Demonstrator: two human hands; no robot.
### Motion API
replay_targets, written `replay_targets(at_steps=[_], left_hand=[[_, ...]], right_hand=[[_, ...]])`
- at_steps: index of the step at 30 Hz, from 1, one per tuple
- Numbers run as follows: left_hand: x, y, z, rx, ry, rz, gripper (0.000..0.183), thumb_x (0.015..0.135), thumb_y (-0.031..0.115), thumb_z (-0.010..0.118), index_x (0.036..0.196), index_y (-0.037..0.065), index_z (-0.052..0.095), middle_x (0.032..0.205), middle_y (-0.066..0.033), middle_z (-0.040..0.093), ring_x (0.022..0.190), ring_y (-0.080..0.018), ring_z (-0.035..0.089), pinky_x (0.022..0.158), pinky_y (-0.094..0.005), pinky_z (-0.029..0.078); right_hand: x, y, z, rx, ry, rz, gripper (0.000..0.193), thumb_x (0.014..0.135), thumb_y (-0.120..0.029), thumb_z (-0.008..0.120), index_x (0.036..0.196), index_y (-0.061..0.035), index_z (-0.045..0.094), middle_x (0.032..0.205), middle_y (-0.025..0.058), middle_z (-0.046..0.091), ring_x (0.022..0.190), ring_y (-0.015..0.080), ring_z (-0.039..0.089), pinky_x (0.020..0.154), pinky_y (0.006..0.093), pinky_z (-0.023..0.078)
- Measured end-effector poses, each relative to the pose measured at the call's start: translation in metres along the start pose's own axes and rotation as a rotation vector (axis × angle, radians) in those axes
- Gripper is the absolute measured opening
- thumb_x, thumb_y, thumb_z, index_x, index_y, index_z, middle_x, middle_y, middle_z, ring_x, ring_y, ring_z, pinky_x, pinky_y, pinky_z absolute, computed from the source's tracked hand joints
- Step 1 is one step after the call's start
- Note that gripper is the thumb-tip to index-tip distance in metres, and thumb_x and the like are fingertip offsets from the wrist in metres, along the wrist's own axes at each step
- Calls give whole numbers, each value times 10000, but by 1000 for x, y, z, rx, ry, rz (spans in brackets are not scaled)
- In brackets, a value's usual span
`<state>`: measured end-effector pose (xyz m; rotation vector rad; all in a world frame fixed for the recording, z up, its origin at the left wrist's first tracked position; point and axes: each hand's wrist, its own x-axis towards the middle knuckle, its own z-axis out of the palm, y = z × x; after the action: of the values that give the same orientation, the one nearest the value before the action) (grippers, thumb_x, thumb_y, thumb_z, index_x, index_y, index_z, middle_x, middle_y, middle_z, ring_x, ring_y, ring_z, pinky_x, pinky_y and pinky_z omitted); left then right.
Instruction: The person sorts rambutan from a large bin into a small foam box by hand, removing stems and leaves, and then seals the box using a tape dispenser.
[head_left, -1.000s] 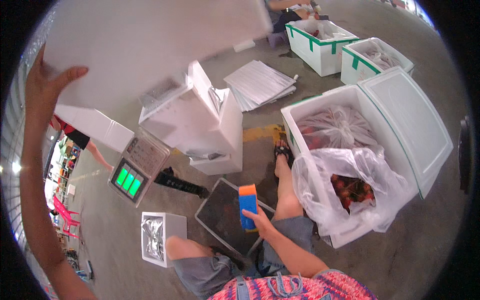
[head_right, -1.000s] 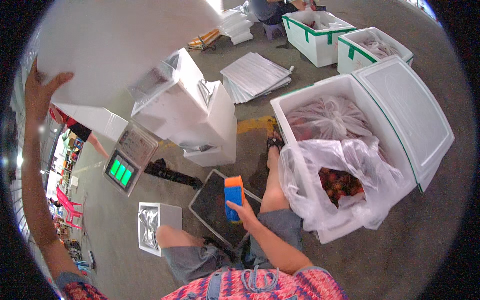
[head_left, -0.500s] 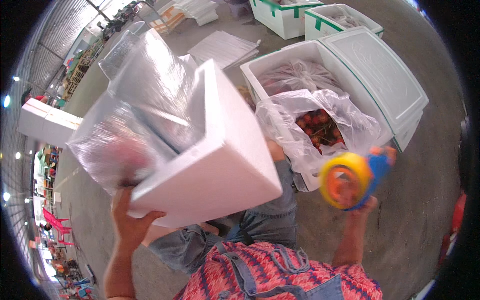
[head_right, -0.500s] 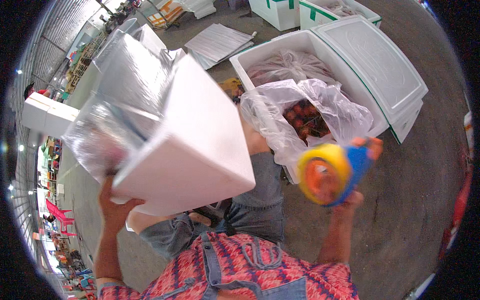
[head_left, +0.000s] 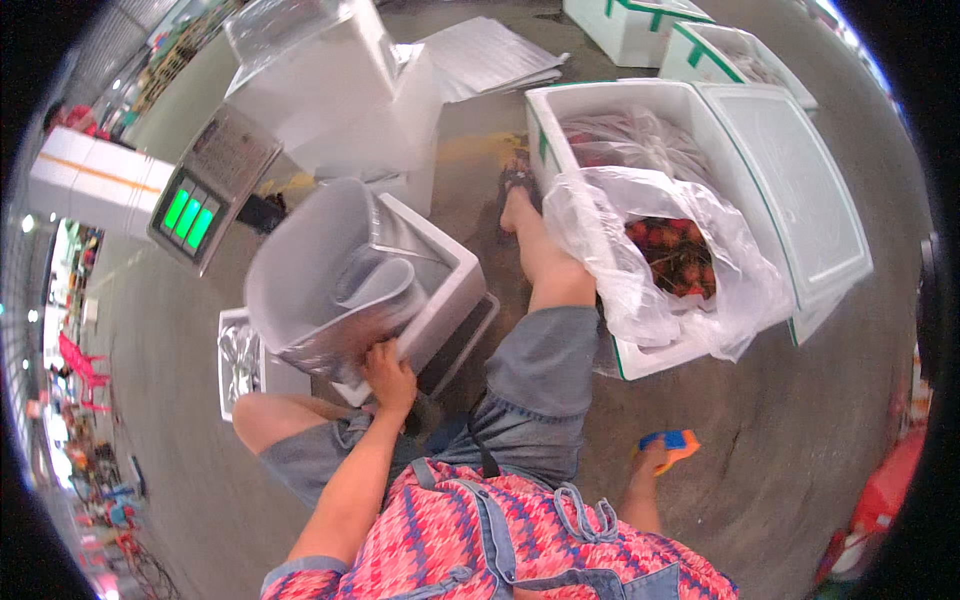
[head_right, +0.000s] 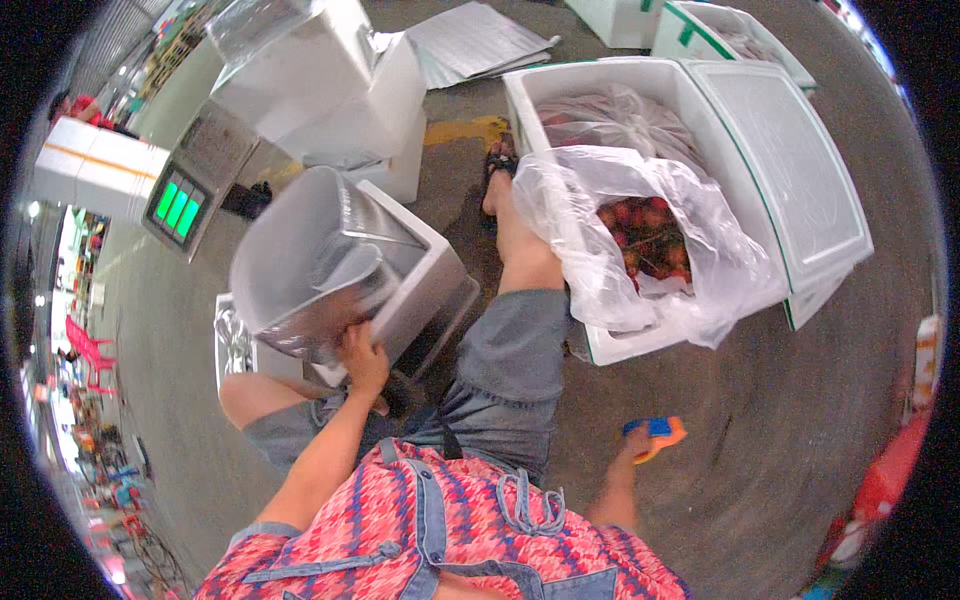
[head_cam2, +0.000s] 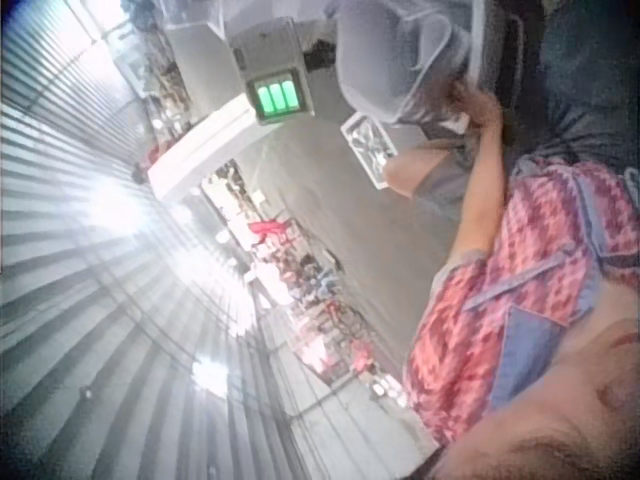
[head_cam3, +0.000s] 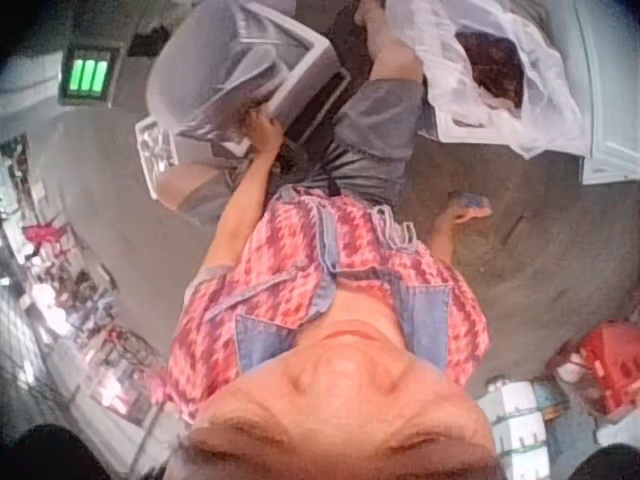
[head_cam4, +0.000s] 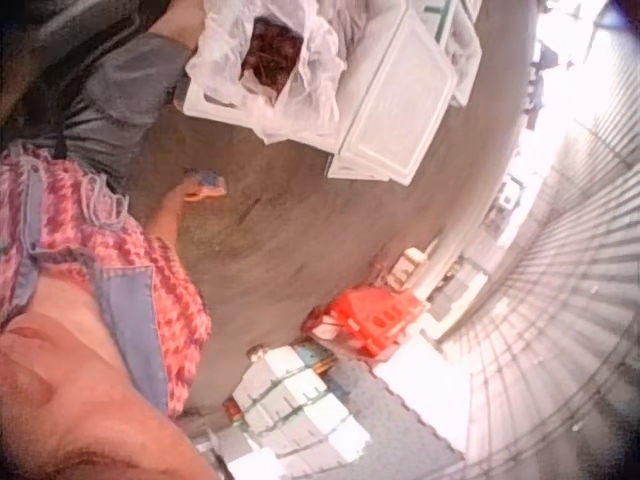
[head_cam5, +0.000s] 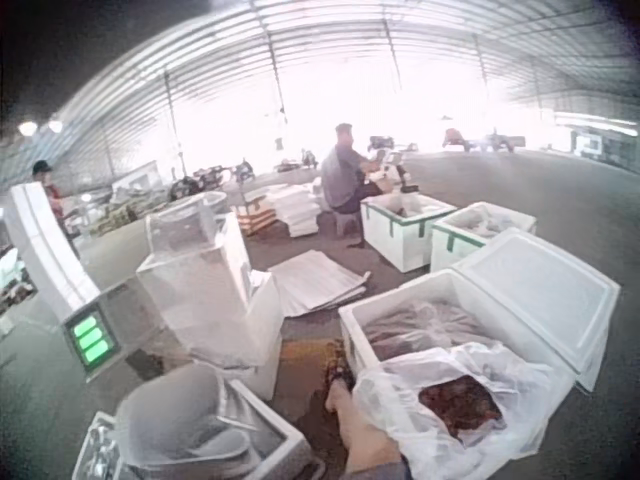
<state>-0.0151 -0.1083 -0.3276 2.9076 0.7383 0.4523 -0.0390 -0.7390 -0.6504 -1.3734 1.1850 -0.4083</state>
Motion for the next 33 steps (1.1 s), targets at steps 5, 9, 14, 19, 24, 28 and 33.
replay_targets(at_steps=[5, 9, 14, 19, 24, 28, 33], left_hand=[[17, 35, -1, -216, -90, 81, 512, 793, 139, 676, 1275, 84, 512, 1174, -166, 510, 1135, -375, 468, 959, -500, 348], [-4, 44, -85, -234, 10, 197, 445, 785, 177, 708, 1207, 105, 586, 1206, -123, 543, 1153, -338, 474, 1005, -467, 326], [23, 36, -154, -241, 218, 198, 426, 789, 175, 733, 1186, 103, 596, 1220, -103, 557, 1186, -331, 477, 1033, -462, 308], [68, -5, -178, -233, 276, 57, 471, 789, 234, 749, 1216, 116, 590, 1226, -105, 574, 1181, -300, 505, 1074, -509, 256], [60, -21, -176, -128, -213, 98, 366, 749, 211, 763, 1103, 163, 680, 960, -29, 623, 1009, -199, 583, 1129, -583, 115], [36, -32, -178, -142, -275, 70, 139, 735, 175, 746, 869, 173, 711, 926, -7, 608, 1051, -205, 564, 1093, -635, 130], [0, -40, -162, -236, -258, -11, 167, 756, 165, 727, 921, 158, 699, 1012, -49, 607, 1148, -276, 512, 1066, -574, 280]], right_hand=[[-47, 96, 41, -971, 249, 355, 667, 843, -554, 620, 1179, 21, 575, 1067, 164, 675, 909, 354, 687, 782, 401, 548], [-96, 41, 64, -1195, 126, 180, 707, 786, -579, 658, 1083, 60, 597, 1043, 197, 671, 999, 326, 659, 834, 412, 529], [-158, -73, 56, -811, -126, -51, 341, 923, -357, 624, 958, -18, 621, 929, 142, 642, 925, 231, 630, 772, 397, 494], [-320, -267, 127, -415, -771, -684, 121, 935, -104, 594, 894, 6, 565, 771, 104, 590, 680, 225, 543, 633, 323, 443], [-485, -401, 253, -90, -1404, -1114, 38, 884, -4, 619, 911, -6, 593, 791, 127, 598, 677, 254, 564, 648, 332, 463], [-598, -390, 370, -57, -1738, -1596, 180, 831, 20, 570, 990, -20, 645, 934, 144, 655, 905, 349, 631, 915, 408, 469], [-644, -354, 447, -1292, -2079, -2102, 447, 808, -43, 571, 1249, -117, 594, 1152, 166, 639, 1033, 386, 631, 989, 406, 450]])
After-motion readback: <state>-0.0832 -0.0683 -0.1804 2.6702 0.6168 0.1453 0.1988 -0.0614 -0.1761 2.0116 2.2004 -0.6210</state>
